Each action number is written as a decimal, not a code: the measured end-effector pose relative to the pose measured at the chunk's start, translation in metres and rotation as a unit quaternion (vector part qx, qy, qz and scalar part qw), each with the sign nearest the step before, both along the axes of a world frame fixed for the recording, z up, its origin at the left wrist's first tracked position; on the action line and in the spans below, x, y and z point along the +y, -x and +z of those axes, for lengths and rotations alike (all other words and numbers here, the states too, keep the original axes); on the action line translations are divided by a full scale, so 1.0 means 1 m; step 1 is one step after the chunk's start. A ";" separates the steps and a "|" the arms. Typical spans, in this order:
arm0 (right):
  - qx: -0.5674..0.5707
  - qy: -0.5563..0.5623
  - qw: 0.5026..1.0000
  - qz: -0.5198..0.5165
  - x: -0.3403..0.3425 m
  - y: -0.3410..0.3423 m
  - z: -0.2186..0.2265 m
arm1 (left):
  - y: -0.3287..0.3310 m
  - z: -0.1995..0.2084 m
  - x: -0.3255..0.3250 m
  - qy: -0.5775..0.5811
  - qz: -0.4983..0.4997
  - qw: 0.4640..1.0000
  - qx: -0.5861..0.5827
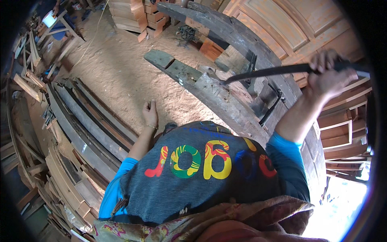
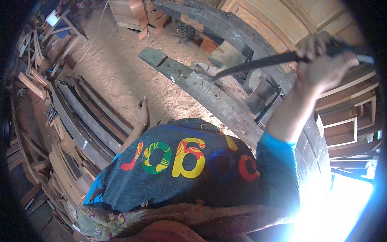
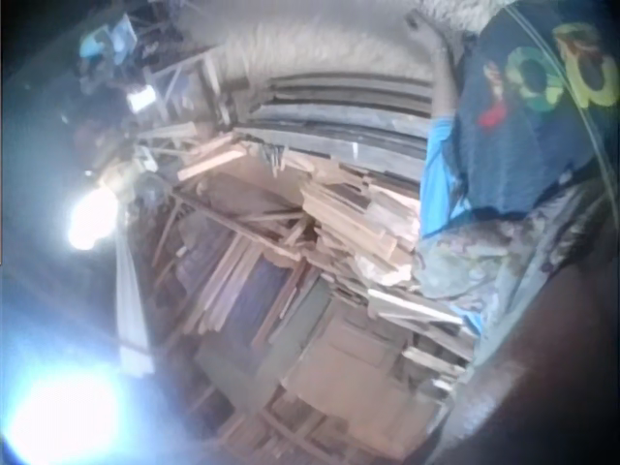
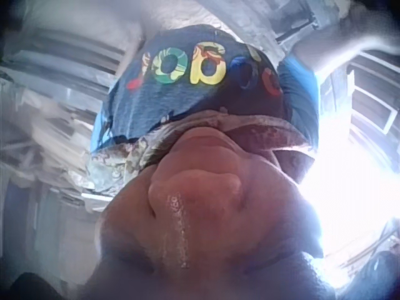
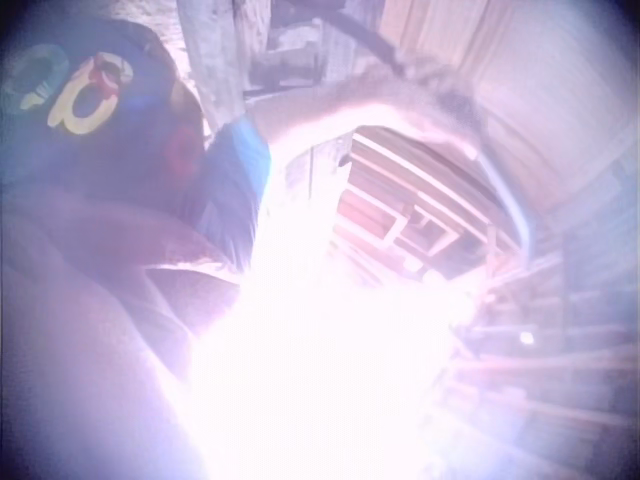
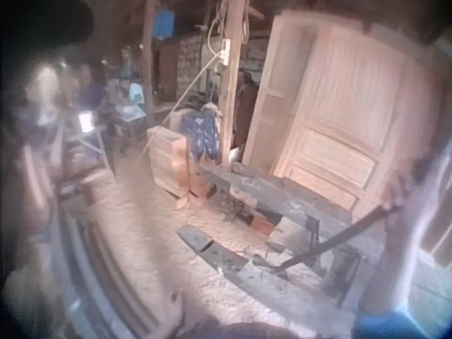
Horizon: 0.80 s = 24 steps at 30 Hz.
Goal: The person assembles a large curved wooden structure using a hammer, nails, and a wrench. They position planks, drive nails into the wood, and tighten metal fasteners to secure the components together.
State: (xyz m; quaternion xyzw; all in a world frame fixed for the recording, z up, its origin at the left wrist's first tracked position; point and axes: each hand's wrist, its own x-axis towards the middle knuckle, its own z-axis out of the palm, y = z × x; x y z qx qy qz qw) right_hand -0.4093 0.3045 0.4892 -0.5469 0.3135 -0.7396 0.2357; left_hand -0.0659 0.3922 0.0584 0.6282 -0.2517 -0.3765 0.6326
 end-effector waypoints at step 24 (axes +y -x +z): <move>0.234 -0.039 0.965 0.110 -0.115 -0.279 -0.024 | -0.073 -0.023 0.001 -0.020 0.063 0.998 -0.018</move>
